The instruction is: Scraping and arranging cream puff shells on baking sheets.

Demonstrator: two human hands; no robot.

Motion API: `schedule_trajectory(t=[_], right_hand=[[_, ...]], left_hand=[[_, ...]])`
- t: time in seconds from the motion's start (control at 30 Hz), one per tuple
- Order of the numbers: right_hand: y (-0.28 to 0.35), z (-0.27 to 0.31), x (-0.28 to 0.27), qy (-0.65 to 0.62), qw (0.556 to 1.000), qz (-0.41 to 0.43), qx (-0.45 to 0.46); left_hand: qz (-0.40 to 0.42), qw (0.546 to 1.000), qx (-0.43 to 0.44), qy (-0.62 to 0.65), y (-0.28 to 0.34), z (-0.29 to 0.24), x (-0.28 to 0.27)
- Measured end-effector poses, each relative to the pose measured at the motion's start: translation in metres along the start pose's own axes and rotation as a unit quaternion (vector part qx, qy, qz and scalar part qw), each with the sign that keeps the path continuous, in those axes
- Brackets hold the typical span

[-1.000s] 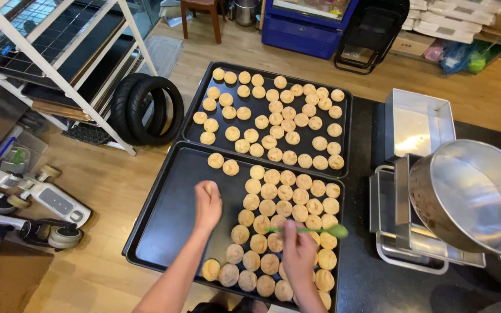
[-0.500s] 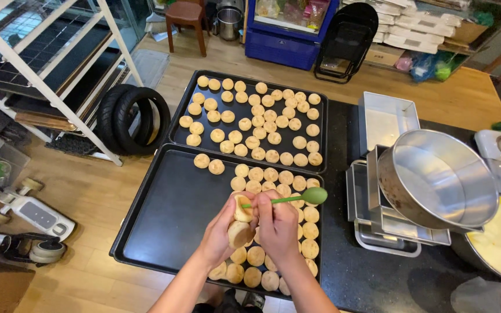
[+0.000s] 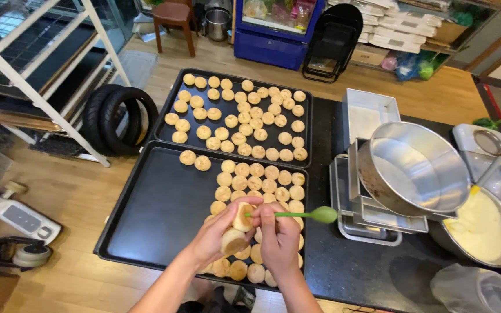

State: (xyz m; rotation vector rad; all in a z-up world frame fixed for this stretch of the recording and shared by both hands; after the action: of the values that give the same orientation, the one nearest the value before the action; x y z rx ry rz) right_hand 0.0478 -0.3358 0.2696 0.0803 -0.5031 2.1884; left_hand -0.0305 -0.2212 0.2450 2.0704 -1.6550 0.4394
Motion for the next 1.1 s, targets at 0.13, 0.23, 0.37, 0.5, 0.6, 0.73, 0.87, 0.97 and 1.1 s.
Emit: schedule_trajectory(t=[0.13,0.23,0.37,0.5,0.6,0.73,0.87,0.97,1.1], right_hand=[[0.005,-0.005,-0.014,-0.083,0.996,-0.016,-0.005],[0.004,0.018,-0.006,0.151,0.978,0.037,-0.138],[0.013,-0.023,-0.025,0.054,0.997,-0.030,0.046],[0.023,-0.036,-0.035,-0.105,0.983,-0.077,0.131],[0.027,0.004,-0.030,0.002,0.997,-0.067,0.030],[0.043,0.020,-0.030,0.050,0.994,-0.053,-0.080],[0.053,0.013,-0.007,0.119,0.988,0.035,-0.092],[0.055,0.013,0.003,0.115,0.990,0.061,-0.057],[0.064,-0.003,-0.002,0.035,0.998,0.049,-0.011]], left_hand=[[0.005,1.000,-0.015,0.004,-0.002,0.000,0.006],[0.007,0.995,-0.049,-0.087,-0.002,0.008,0.008],[-0.024,0.945,-0.044,-0.324,0.001,0.024,0.008],[-0.067,0.996,-0.059,0.031,0.004,0.035,0.011],[-0.079,0.988,-0.024,0.133,0.002,0.043,0.012],[-0.095,0.980,-0.015,0.175,0.002,0.048,0.013],[-0.122,0.972,-0.021,0.197,0.006,0.055,0.014],[-0.150,0.966,-0.012,0.210,0.011,0.055,0.014],[-0.144,0.948,0.007,0.284,0.012,0.055,0.016]])
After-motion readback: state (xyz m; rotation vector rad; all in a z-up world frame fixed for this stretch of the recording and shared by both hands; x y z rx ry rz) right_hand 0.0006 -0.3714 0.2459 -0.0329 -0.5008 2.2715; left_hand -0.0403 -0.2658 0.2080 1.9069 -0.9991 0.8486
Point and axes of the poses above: each hand's wrist, its own y-axis away from the middle knuckle, its own x-axis out of the palm, z = x × y, the point moved 3 cm from there along -y, towards the middle knuckle, and after that the axes turned 13 degrees about -y, right-handed, at the moved point
